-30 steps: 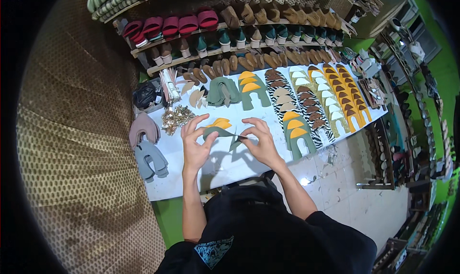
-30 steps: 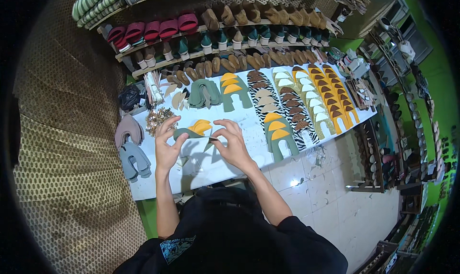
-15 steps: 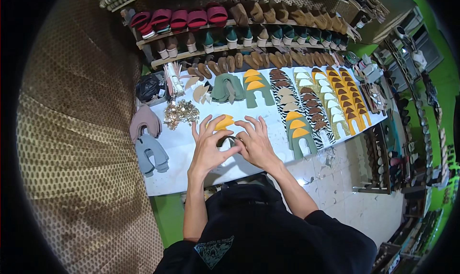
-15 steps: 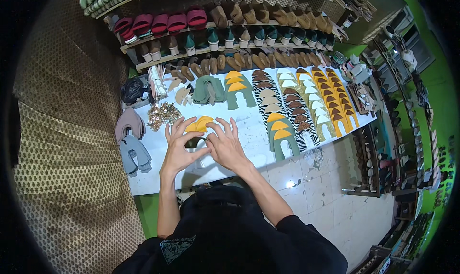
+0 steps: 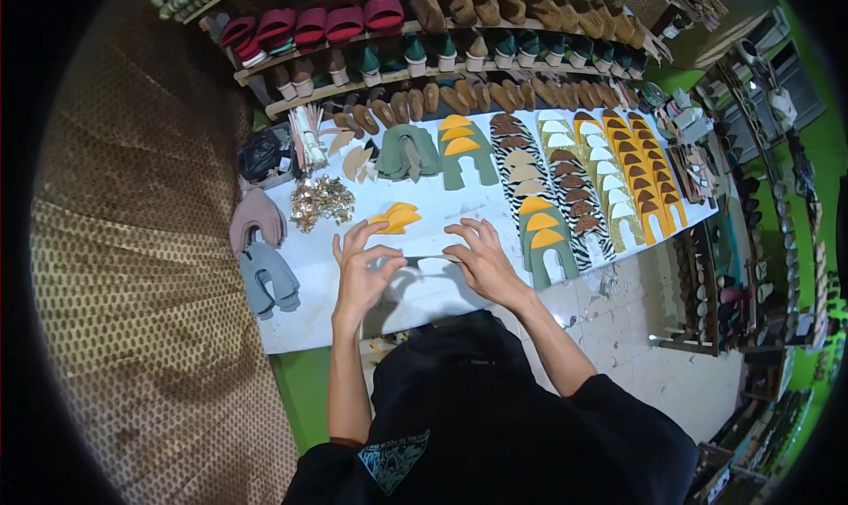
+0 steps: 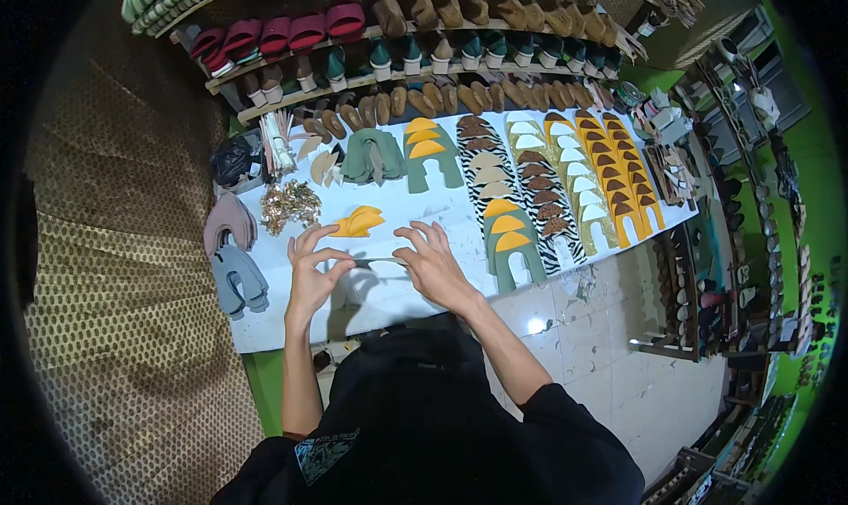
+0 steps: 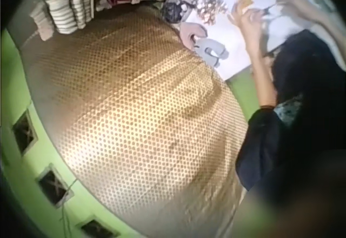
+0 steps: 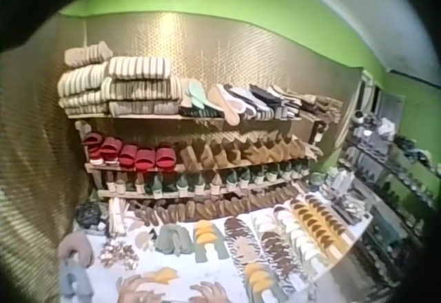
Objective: Arrange and align various cut shoe upper components on a workbench.
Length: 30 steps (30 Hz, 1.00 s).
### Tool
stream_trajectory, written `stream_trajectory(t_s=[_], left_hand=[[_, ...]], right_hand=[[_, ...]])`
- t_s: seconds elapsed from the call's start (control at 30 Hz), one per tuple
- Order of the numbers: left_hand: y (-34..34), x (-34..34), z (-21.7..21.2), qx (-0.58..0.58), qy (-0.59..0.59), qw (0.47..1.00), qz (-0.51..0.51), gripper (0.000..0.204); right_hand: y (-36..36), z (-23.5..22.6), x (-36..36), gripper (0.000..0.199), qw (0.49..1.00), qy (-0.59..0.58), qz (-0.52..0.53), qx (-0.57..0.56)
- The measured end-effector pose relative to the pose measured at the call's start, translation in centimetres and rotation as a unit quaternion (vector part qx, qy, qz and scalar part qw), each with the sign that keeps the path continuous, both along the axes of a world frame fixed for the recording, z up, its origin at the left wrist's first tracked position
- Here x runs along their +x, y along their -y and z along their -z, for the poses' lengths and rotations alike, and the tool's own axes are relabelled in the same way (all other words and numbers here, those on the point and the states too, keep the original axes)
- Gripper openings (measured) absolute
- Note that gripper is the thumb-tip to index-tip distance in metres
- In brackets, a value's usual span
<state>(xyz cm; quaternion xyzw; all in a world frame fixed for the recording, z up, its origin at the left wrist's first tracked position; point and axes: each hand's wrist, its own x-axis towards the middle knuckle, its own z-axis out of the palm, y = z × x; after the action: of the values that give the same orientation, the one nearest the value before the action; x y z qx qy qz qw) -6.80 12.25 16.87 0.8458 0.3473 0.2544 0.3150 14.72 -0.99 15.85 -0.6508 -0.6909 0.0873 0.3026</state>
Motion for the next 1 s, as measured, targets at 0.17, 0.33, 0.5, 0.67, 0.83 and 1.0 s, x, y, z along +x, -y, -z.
stream_trajectory(t_s=[0.17,0.33,0.5,0.67,0.83,1.0], left_hand=[[2.6,1.3,4.5,-0.034,-0.034,0.999,0.021,0.009],[5.3,1.1,9.5,-0.103,-0.092,0.990,0.029,0.005],[5.9,1.5,12.7,-0.174,-0.158,0.972,0.012,0.004],[4.9,1.7,16.0,-0.156,-0.213,0.964,0.017,0.004],[3.3,2.6,17.4,-0.075,-0.238,0.968,0.016,0.007],[2.2,3.7,19.3,0.013,-0.220,0.975,-0.011,0.018]], right_hand=[[2.0,4.1,2.1,0.008,0.999,-0.032,0.007,-0.037],[5.1,11.9,2.6,0.013,0.998,-0.037,0.000,-0.042],[5.7,16.0,2.4,0.013,0.982,-0.023,-0.001,-0.185],[3.5,19.6,2.7,0.012,0.975,-0.021,-0.008,-0.222],[1.2,21.7,3.3,0.011,0.979,0.002,0.001,-0.204],[-0.1,21.7,2.9,0.016,0.990,-0.003,0.051,-0.133]])
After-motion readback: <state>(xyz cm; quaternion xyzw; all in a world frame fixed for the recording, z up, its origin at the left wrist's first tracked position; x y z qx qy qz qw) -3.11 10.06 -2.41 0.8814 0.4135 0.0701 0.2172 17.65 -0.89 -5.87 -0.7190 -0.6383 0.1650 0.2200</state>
